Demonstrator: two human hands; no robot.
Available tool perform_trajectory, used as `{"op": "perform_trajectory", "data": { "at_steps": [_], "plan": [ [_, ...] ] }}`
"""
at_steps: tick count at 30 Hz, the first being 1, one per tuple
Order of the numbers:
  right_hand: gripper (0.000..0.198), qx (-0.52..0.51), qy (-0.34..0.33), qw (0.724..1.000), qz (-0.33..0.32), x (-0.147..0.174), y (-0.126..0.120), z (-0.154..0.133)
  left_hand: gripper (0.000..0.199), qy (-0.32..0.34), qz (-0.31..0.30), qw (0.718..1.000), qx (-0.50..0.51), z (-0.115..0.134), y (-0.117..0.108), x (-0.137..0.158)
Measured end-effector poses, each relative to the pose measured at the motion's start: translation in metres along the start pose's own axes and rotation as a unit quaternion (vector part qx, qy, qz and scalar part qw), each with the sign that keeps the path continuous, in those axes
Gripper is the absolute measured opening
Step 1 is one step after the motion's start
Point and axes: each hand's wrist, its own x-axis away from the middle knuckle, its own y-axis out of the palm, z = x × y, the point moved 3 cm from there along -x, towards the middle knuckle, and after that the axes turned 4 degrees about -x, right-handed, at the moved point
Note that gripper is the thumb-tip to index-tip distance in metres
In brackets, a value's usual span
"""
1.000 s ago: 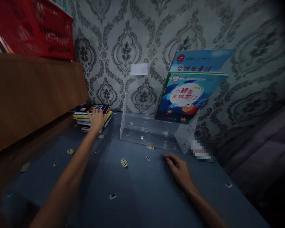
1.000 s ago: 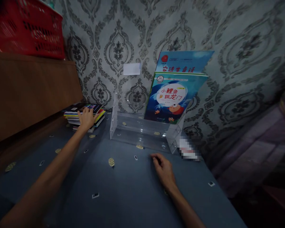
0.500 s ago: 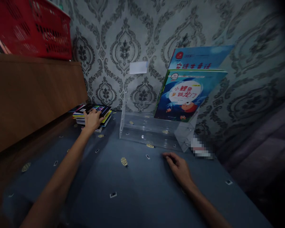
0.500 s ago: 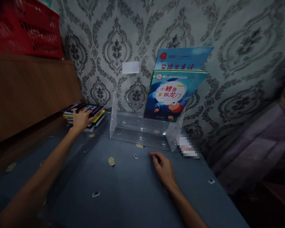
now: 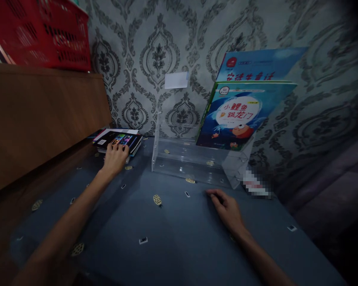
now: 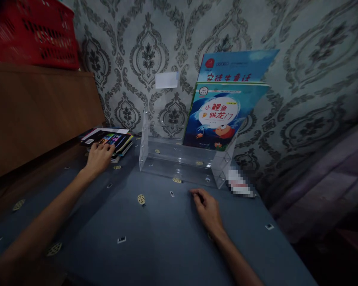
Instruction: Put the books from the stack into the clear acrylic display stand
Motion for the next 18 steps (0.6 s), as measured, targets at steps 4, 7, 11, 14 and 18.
{"op": "perform_trajectory", "data": {
  "at_steps": [4,7,11,14,18],
  "plan": [
    [0.035,0.003,-0.007,1.000,-0.015,0.000,-0.001,-0.004,0.046,0.003,-0.023,1.000,-0.014,0.016,-0.004,0.018],
    [0.037,0.009,-0.007,1.000,-0.024,0.000,-0.002,-0.005,0.045,0.022,-0.052,0.998,-0.007,0.031,-0.001,0.037],
    [0.038,0.012,-0.001,1.000,-0.023,0.001,-0.002,-0.004,0.035,0.053,-0.098,0.994,0.011,0.050,0.009,0.066],
    [0.036,0.010,-0.002,1.000,-0.018,0.001,0.000,-0.002,0.031,0.068,-0.125,0.990,0.017,0.058,0.017,0.084],
    [0.036,0.004,-0.009,1.000,-0.018,0.001,0.002,-0.001,0.032,0.080,-0.146,0.986,0.012,0.061,0.018,0.094]
  ]
}}
